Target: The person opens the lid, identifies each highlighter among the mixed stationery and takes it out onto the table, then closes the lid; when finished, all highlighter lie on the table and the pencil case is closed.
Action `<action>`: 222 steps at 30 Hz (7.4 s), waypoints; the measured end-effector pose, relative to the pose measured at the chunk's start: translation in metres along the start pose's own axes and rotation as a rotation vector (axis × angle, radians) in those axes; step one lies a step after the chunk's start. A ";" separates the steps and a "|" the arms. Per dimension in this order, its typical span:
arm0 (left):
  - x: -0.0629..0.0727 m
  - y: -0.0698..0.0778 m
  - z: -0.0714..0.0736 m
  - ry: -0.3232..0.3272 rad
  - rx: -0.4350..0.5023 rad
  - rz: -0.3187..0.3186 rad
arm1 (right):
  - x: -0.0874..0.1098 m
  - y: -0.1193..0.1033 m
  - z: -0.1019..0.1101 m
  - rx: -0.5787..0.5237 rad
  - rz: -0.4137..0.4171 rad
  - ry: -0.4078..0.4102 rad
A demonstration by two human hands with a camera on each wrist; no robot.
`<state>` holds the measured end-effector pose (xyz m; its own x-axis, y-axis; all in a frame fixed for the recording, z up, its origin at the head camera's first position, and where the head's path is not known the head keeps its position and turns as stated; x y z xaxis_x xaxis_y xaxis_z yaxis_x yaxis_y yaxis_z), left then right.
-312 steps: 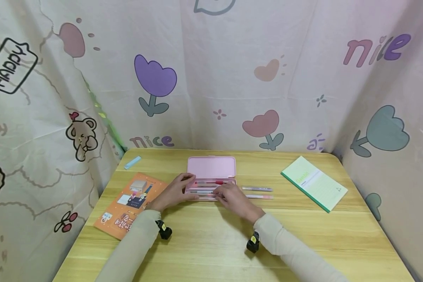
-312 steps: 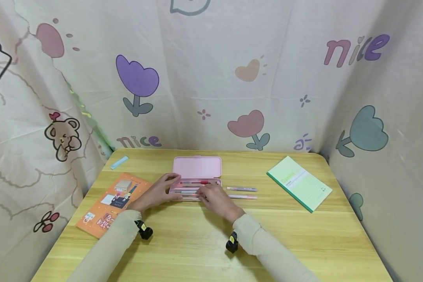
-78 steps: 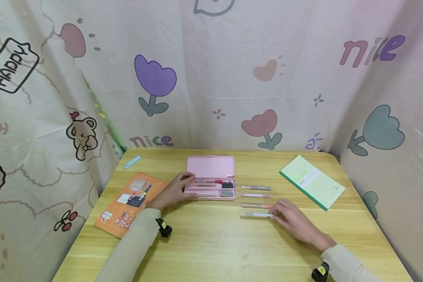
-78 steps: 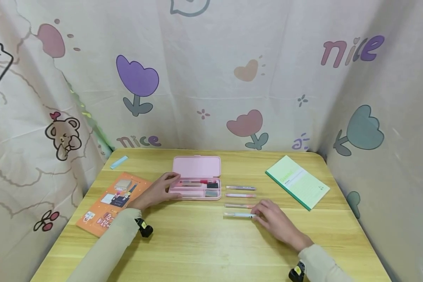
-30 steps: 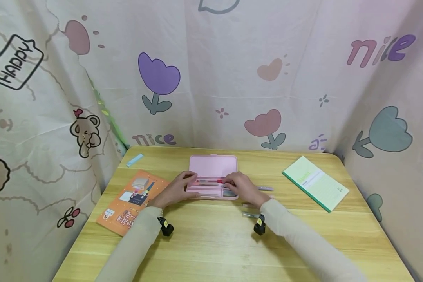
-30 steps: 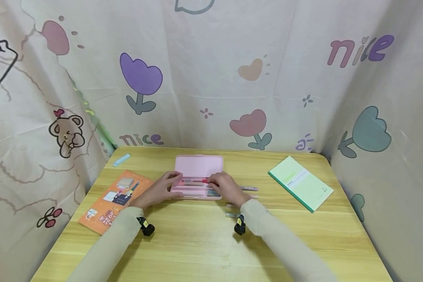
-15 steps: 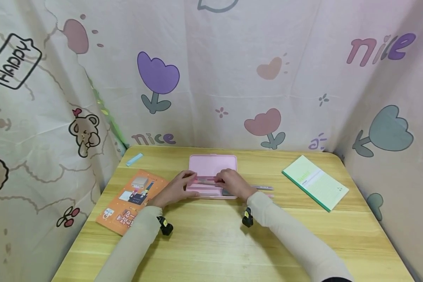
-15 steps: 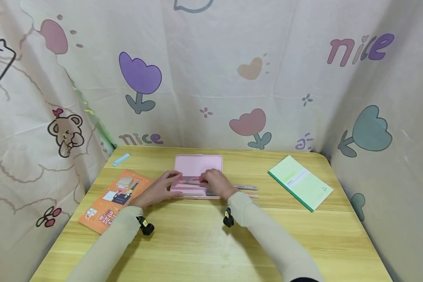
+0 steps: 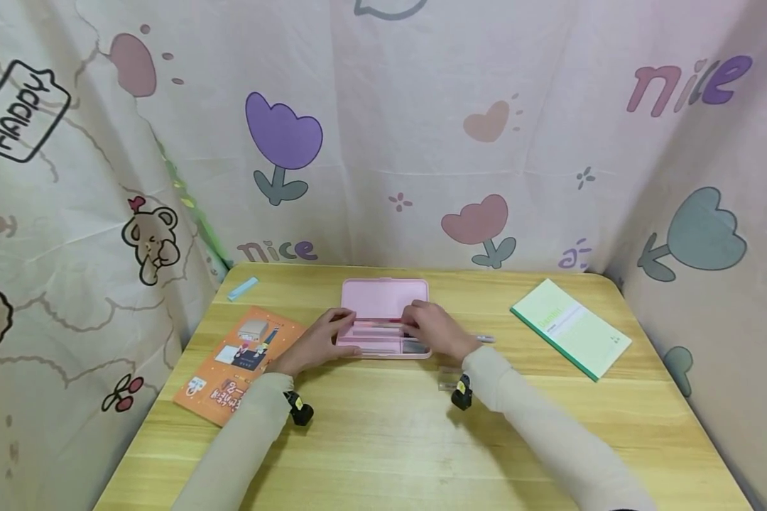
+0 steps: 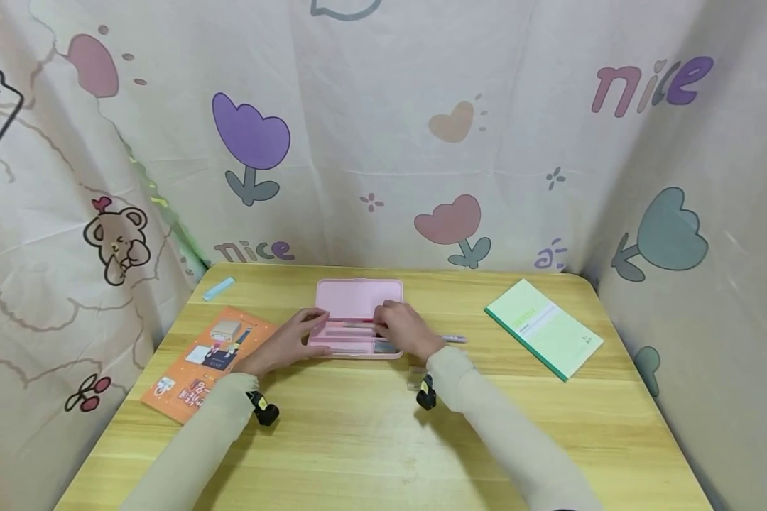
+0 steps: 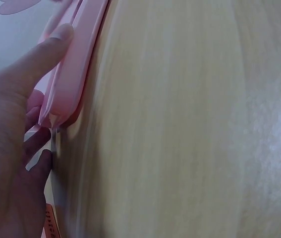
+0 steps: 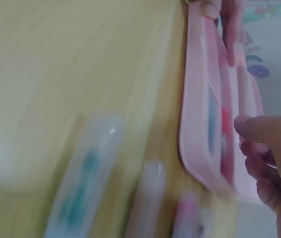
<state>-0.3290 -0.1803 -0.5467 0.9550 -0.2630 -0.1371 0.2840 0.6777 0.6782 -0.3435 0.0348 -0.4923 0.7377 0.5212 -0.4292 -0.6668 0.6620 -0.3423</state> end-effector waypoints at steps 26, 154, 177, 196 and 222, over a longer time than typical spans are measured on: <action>0.000 0.000 0.001 0.000 -0.021 0.007 | 0.199 0.047 0.099 -0.149 -0.159 0.022; 0.000 -0.002 0.000 -0.010 -0.009 -0.015 | 0.249 0.012 0.088 -0.225 -0.139 0.075; 0.001 -0.002 0.002 -0.004 -0.011 -0.017 | 0.215 0.016 0.112 -0.132 -0.080 0.142; 0.001 0.001 0.003 -0.004 -0.015 -0.007 | 0.063 0.057 0.073 -0.268 -0.237 0.075; 0.006 -0.001 0.001 0.015 -0.005 0.011 | 0.027 0.078 0.012 -0.515 -0.707 0.030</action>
<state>-0.3236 -0.1831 -0.5477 0.9592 -0.2452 -0.1407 0.2740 0.6839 0.6762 -0.3746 0.1072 -0.5208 0.9981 0.0610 0.0074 -0.0239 0.4956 -0.8682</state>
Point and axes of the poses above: each hand's wrist, its own x-axis away from the middle knuckle, its own z-axis out of the back of the hand, y = z × x, the point moved 9 cm from there along -x, towards the middle knuckle, and after that the axes turned 14 degrees about y, right-handed, at the moved point
